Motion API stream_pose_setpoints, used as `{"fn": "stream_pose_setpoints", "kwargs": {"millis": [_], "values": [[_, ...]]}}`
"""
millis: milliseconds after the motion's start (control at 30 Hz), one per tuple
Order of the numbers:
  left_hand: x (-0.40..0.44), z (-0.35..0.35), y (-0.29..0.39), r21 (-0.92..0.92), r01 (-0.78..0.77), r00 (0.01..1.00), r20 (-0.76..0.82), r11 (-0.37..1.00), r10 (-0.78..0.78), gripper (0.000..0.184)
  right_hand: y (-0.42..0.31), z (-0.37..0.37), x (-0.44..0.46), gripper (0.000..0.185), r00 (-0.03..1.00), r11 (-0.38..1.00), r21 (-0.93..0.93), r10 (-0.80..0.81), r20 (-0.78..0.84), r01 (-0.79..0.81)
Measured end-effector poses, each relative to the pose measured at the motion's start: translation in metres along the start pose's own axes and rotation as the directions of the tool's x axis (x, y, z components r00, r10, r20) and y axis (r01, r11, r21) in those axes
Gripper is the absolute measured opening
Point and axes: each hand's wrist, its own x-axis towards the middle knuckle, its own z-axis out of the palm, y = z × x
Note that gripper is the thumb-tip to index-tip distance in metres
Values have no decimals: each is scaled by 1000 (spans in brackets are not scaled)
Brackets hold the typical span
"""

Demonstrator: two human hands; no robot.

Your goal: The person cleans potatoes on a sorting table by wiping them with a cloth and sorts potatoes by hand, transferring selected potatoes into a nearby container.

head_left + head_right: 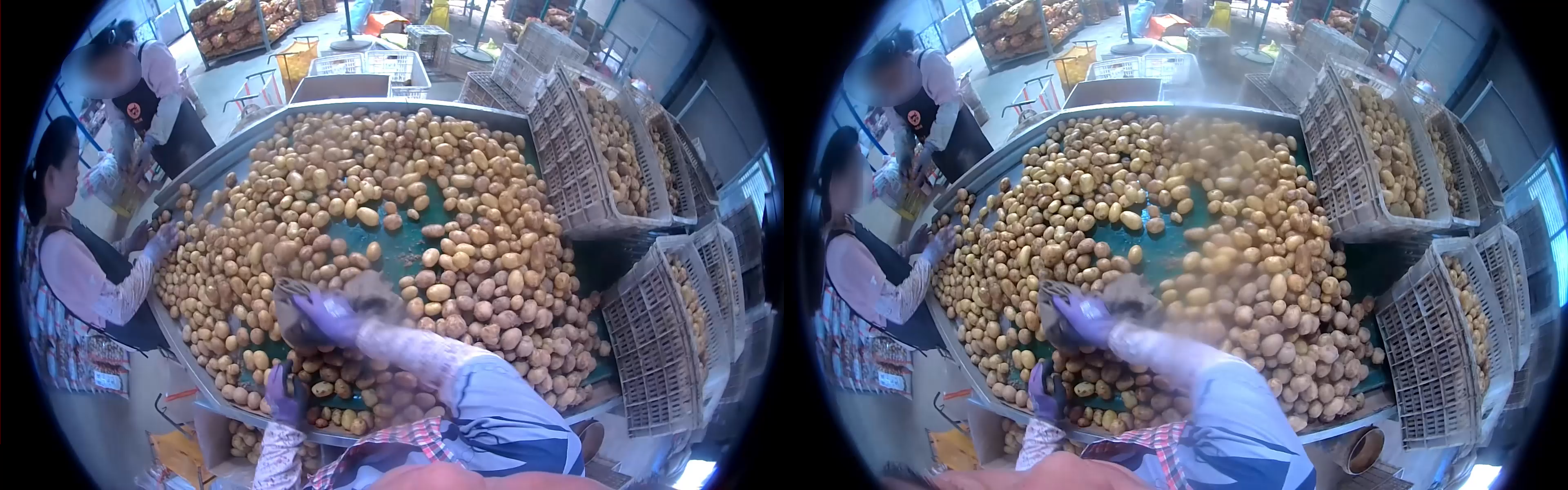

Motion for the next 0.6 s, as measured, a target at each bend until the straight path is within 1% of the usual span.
{"fn": "stream_pose_setpoints", "kwargs": {"millis": [33, 67, 100, 133, 167, 233, 267, 300, 333, 367, 400, 433, 467, 500, 533, 567, 600], "values": [[17, 4, 2, -2, -23, 1000, -13, 1000, 23, 28, 2, 13, -25, 52, 985, 995, -45, -100, -140, 94], [29, 9, 3, -6, -40, 999, -25, 999, 40, 30, 5, 13, -53, 59, 988, 994, -32, -105, -114, 102], [37, 20, -3, -70, 3, 999, -39, 998, -6, 31, -8, -7, -83, 68, 1000, 999, -41, -12, 15, 13], [47, 33, -11, -64, -39, 999, -39, 997, 37, 33, 1, 1, -109, 72, 993, 972, -212, -114, -34, 104], [55, 45, -19, -61, -77, 997, -36, 995, 75, 34, 8, -3, -115, 71, 984, 945, -298, -161, -71, 133], [70, 68, -29, 30, -128, 991, 30, 991, 127, 39, 15, -8, -125, 68, 957, 875, -453, -256, -134, 171], [79, 76, -34, 40, -141, 987, 89, 989, 137, 42, 24, -7, -104, 61, 975, 882, -462, -169, -141, 86], [86, 78, -38, 41, -150, 985, 96, 988, 145, 41, 24, -16, -76, 53, 992, 902, -430, -16, -129, -42], [96, 84, -46, -61, -114, 991, 64, 992, 118, 40, 26, -25, -49, 52, 983, 929, -357, 29, -181, -93], [109, 91, -52, -161, -86, 995, 34, 983, 92, 39, 47, -21, -22, 51, 981, 923, -371, 29, -192, -100], [118, 98, -49, -342, 108, 994, 3, 934, -113, 37, 74, -21, 7, 50, 972, 911, -405, -24, -232, -74], [135, 89, -39, -363, 164, 986, 57, 917, -154, 36, 85, -33, 28, 48, 953, 915, -400, -72, -294, -54], [143, 97, -47, -328, 166, 986, 28, 930, -166, 33, 124, -24, 61, 50, 938, 856, -510, -106, -331, -83], [146, 102, -56, -287, 176, 983, 2, 941, -183, 31, 129, -50, 82, 47, 953, 935, -279, 142, -269, -218], [154, 93, -46, -207, 75, 997, 21, 975, -72, 31, 136, -50, 90, 49, 820, 941, -251, 46, -571, -228], [159, 95, -46, -159, 2, 1000, 23, 987, 1, 29, 123, -74, 97, 50, 834, 930, -163, 205, -512, -329], [160, 101, -49, -153, -6, 1000, -5, 988, 5, 29, 133, -90, 106, 51, 859, 916, 113, 401, -320, -385]]}}
